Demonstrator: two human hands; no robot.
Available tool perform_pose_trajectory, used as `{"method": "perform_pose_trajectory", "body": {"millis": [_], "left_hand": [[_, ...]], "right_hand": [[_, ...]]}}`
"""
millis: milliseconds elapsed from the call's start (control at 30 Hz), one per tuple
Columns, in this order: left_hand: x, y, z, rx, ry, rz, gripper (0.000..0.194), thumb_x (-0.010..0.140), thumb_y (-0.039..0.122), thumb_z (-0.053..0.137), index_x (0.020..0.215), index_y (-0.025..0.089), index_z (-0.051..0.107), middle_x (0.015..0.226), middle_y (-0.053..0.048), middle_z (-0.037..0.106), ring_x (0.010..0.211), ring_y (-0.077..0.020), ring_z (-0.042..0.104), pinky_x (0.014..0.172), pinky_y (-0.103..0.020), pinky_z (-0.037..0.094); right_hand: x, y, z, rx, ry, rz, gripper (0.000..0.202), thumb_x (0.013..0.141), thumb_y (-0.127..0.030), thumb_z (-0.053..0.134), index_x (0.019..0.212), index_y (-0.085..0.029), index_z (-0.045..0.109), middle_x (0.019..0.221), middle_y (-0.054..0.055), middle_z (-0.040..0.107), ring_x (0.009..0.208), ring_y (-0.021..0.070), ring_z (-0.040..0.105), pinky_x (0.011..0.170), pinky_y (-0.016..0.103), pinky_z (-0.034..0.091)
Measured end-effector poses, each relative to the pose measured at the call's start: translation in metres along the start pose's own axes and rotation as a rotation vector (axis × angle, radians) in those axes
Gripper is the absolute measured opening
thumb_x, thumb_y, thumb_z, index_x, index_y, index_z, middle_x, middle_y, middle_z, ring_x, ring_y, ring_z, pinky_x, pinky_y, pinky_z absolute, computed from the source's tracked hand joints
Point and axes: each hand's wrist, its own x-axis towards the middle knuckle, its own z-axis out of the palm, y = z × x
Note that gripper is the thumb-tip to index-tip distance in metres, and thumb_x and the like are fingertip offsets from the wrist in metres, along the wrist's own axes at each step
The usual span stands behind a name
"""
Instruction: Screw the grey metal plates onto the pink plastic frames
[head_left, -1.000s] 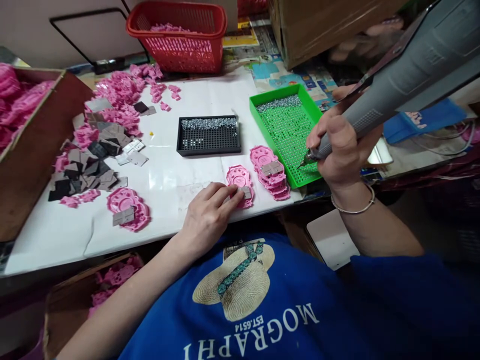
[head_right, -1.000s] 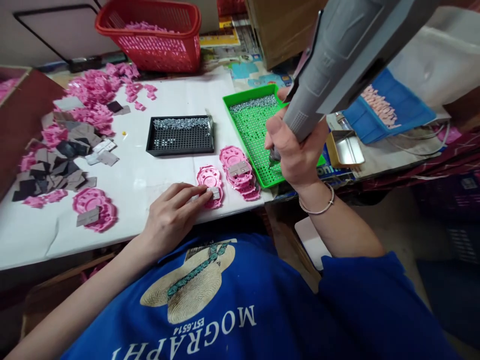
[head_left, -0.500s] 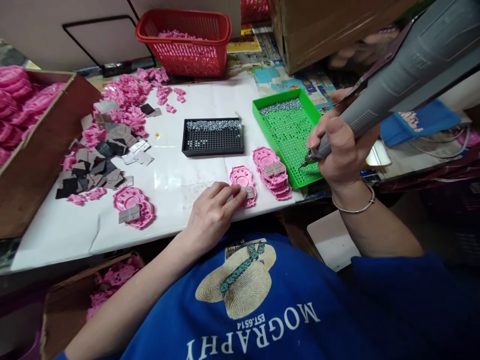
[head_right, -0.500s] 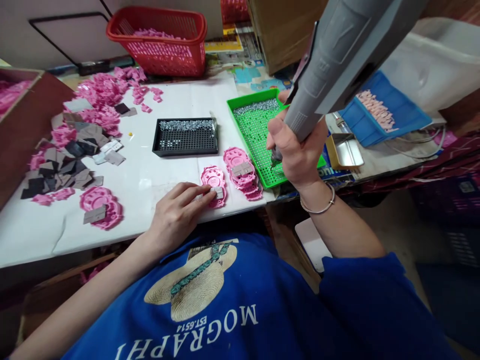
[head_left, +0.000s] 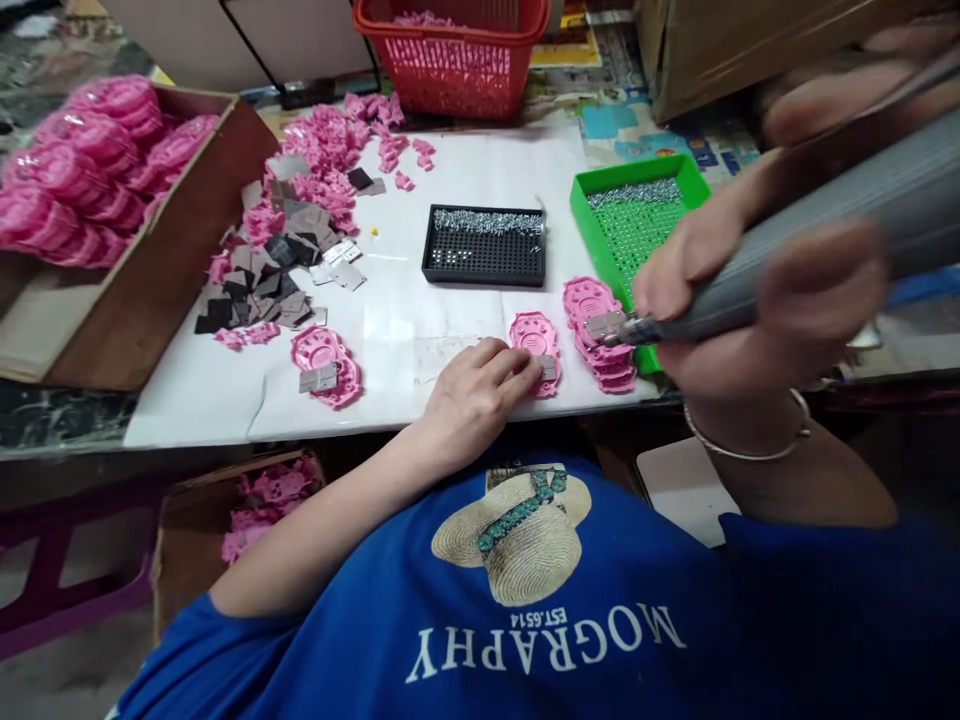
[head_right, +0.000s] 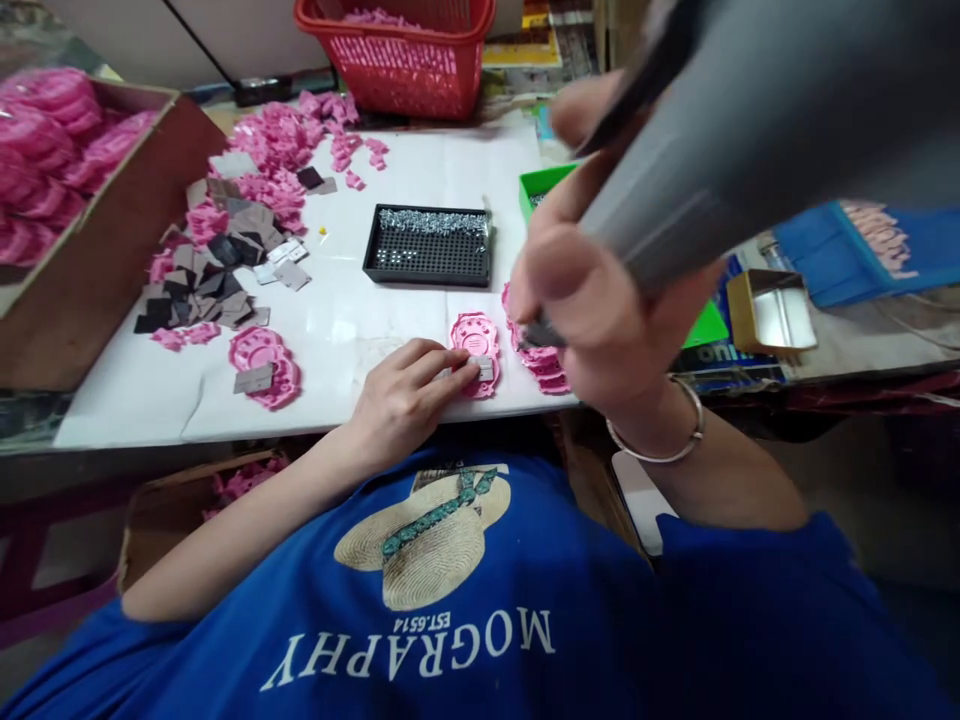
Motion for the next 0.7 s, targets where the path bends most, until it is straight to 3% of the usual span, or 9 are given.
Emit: {"method": "perform_pose_trajectory", "body": {"millis": [100,200,267,467,700], "left_hand": [[-0.001,0.0,0.001,0.0,0.013,-0.004,0.023,0.096,0.008,0.049,0.114,0.011,0.062,0.105,-0.01,0.07,0.091,-0.0202,0.057,0.075,-0.032,0.053],[-0.001,0.0,0.002,0.008,-0.011,-0.017,0.023,0.096,0.009,0.048,0.115,0.012,0.061,0.106,-0.01,0.07,0.092,-0.0201,0.057,0.075,-0.033,0.052],[-0.001,0.001,0.001,0.014,-0.023,-0.023,0.023,0.096,0.01,0.049,0.115,0.012,0.062,0.106,-0.01,0.069,0.092,-0.0202,0.058,0.075,-0.033,0.052],[0.0,0.001,0.001,-0.002,-0.015,-0.029,0.02,0.098,0.012,0.049,0.113,0.012,0.062,0.103,-0.011,0.069,0.092,-0.0203,0.058,0.075,-0.033,0.051],[0.0,0.001,0.0,0.014,-0.023,-0.02,0.021,0.098,0.012,0.047,0.112,0.011,0.063,0.103,-0.011,0.069,0.091,-0.0207,0.058,0.074,-0.033,0.052]], "right_hand": [[-0.008,0.016,0.029,0.349,0.129,-0.037,0.027,0.073,-0.042,0.078,0.096,-0.03,0.069,0.084,-0.004,0.066,0.043,0.0085,0.046,0.036,0.027,0.037],[-0.012,0.027,0.042,0.372,0.043,0.042,0.027,0.074,-0.045,0.078,0.096,-0.032,0.068,0.062,-0.006,0.056,0.041,0.0108,0.044,0.038,0.028,0.035],[-0.012,0.029,0.043,0.369,0.035,0.074,0.03,0.073,-0.047,0.079,0.098,-0.033,0.068,0.06,-0.007,0.055,0.041,0.0112,0.044,0.039,0.029,0.035],[-0.011,0.029,0.042,0.435,0.021,0.051,0.032,0.075,-0.036,0.077,0.1,-0.022,0.064,0.061,-0.008,0.056,0.039,0.0086,0.045,0.038,0.027,0.034],[-0.014,0.035,0.043,0.433,0.022,0.039,0.03,0.076,-0.038,0.077,0.101,-0.027,0.066,0.065,-0.007,0.055,0.041,0.0081,0.045,0.038,0.027,0.032]]}}
